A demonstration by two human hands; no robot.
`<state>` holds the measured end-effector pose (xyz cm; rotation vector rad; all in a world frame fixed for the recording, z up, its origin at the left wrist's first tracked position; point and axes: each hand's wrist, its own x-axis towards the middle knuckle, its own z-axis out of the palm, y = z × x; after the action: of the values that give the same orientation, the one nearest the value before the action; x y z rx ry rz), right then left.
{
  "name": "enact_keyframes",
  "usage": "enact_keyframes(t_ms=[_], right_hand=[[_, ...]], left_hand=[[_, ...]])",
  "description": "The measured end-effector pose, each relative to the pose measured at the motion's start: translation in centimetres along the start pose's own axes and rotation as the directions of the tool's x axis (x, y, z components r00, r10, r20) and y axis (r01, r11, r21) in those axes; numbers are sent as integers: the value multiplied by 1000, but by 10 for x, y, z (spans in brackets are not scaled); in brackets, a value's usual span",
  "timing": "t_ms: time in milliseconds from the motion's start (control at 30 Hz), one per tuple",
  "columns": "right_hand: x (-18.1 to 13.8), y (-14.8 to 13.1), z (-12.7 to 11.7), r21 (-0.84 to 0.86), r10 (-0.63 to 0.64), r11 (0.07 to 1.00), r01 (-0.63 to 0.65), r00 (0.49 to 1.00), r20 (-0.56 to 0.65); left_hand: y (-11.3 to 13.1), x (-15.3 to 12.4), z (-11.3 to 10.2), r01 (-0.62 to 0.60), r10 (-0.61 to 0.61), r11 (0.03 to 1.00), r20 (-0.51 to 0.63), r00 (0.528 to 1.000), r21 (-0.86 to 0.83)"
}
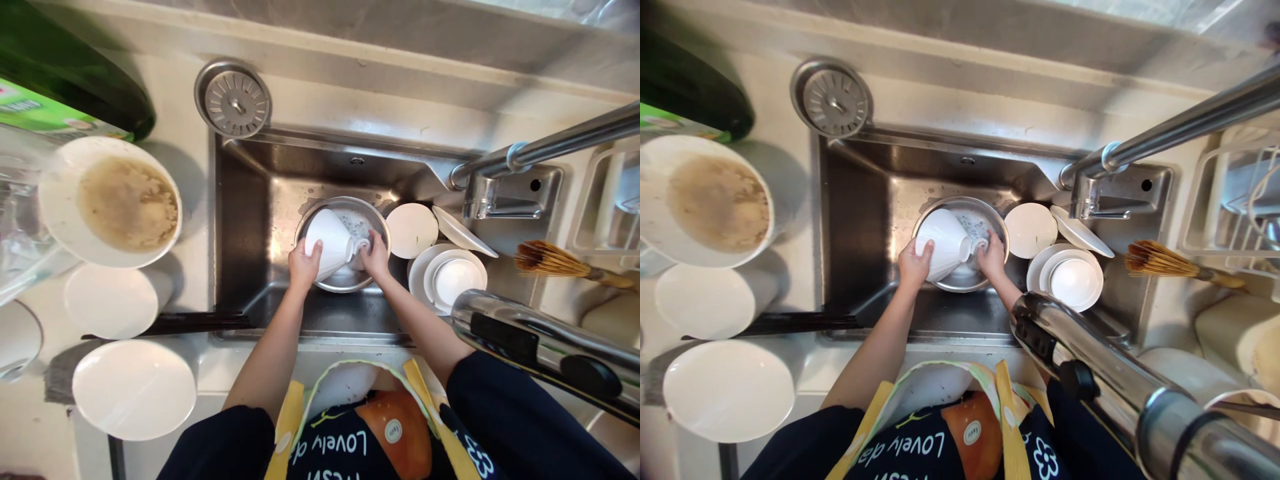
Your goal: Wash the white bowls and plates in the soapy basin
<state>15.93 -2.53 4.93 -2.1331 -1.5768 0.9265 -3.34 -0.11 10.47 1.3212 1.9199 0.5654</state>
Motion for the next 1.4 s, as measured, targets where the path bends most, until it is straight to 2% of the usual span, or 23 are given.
enact_keyframes(t_ms=[67, 133, 200, 267, 367, 433, 500, 567, 600, 633, 733, 833, 900, 967, 1067, 1133, 1300, 1400], right_hand=[[0, -2, 5, -175, -59, 983, 60, 998, 7], [-5, -4, 10, -294, -122, 941, 166, 979, 162], [-8, -3, 15, -337, -146, 900, 276, 920, 365], [-4, -3, 19, -369, -127, 876, 310, 887, 444], [12, -3, 23, -403, -103, 882, 243, 935, 339], [24, -6, 20, -341, -66, 924, 174, 950, 307], [31, -13, 12, -229, 58, 973, 2, 964, 258], [26, -26, -3, -53, 183, 983, -178, 976, 121], [20, -35, -13, 61, 213, 975, -214, 977, 27], [11, -45, -23, 181, 188, 967, -178, 981, -37], [-21, -82, -57, 461, -25, 884, 69, 995, -101], [-45, -108, -80, 543, -179, 806, 236, 971, -156], [-51, -111, -84, 540, -257, 786, 302, 953, -159], [-51, -103, -78, 498, -330, 800, 335, 939, -100], [-41, -82, -56, 348, -401, 860, 372, 916, 13], [-31, -69, -40, 236, -446, 873, 427, 895, 29], [0, -62, -14, 109, -612, 791, 602, 778, 145], [21, -68, -6, 126, -628, 777, 616, 747, 220]], left_hand=[[-1, 0, 0, 3, -3, 1000, 2, 1000, -2], [-2, 0, 1, -1, 1, 1000, 2, 1000, -5], [-2, 0, 1, -5, 5, 1000, 1, 1000, -2], [-2, -1, 1, -8, 8, 1000, 7, 1000, 2], [-1, -2, 1, -12, 11, 1000, 20, 1000, 5], [0, -2, 1, -12, 12, 1000, 21, 1000, 9], [0, -2, 1, -7, 7, 1000, 16, 1000, 13], [0, -1, 1, 0, 0, 1000, 9, 1000, 17], [1, -1, 1, 2, -2, 1000, 6, 1000, 18], [1, -1, 2, 2, -3, 1000, 3, 1000, 18], [2, -2, 2, 8, -8, 1000, 1, 1000, 15], [3, -3, 3, 22, -23, 1000, 11, 1000, 3], [2, -3, 3, 31, -31, 1000, 11, 999, -2], [1, -2, 3, 30, -30, 1000, 6, 1000, 1], [0, -1, 3, 11, -11, 1000, 0, 1000, 13], [1, -2, 3, 1, -1, 1000, 4, 1000, 18], [2, -3, 3, -32, 33, 999, 49, 998, -20], [-2, -1, 3, -3, 5, 999, 29, 1000, -40]])
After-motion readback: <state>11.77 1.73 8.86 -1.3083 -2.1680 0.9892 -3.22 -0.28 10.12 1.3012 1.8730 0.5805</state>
